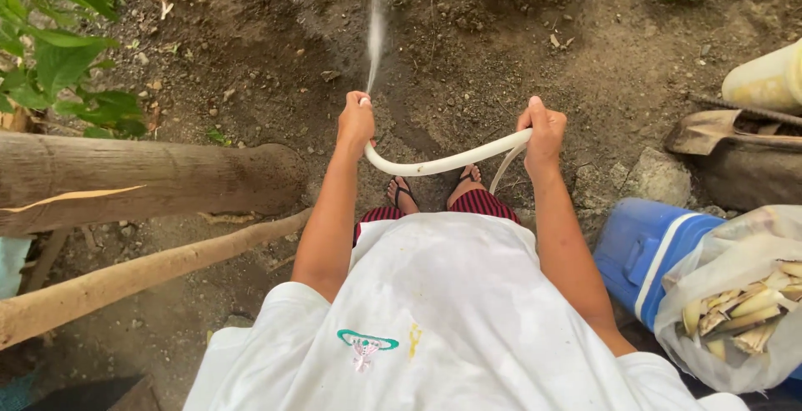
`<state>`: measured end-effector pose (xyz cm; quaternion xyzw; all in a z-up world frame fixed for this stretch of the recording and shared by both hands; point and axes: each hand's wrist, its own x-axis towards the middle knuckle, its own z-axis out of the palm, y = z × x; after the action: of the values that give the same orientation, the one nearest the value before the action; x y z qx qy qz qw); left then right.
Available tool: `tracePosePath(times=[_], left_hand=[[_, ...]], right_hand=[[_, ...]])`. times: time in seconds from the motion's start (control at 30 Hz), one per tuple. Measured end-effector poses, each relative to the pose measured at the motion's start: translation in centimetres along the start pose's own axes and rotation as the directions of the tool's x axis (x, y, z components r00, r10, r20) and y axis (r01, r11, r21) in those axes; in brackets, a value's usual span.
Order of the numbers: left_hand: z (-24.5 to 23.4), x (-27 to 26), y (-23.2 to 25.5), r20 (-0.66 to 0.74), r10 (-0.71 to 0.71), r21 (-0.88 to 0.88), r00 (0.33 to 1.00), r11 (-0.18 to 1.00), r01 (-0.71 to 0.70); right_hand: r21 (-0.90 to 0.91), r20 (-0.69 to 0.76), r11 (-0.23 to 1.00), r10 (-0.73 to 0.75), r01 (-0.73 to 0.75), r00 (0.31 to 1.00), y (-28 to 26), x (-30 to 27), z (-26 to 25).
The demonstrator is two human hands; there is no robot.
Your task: Watering various potted plants and the ground around them using a hose.
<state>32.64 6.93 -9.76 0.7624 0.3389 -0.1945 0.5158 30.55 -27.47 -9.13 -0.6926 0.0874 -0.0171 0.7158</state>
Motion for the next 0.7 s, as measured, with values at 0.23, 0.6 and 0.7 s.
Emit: tracePosePath(times=[0.23, 0.6, 0.7], left_hand=[[1.6, -1.5, 1.4, -0.021, 0.005, 0.012, 1.000, 1.000, -0.004], [7.1, -2.2, 2.4, -0.091, 0.030, -0.009, 0.995, 0.999, -0.031], [8.3, -3.0, 3.6, -0.116, 0.026, -0.010, 0.993, 1.000, -0.027]], right_hand=[[0.006, 0.021, 1.000, -0.014, 0.014, 1.000, -0.6, 0.7, -2.1], [0.011, 0.045, 1.000, 0.013, -0.014, 0.999, -0.4, 2.6, -8.0], [0.007, 0.052, 1.000, 0.008, -0.009, 0.999, 0.4, 3.4, -9.7]])
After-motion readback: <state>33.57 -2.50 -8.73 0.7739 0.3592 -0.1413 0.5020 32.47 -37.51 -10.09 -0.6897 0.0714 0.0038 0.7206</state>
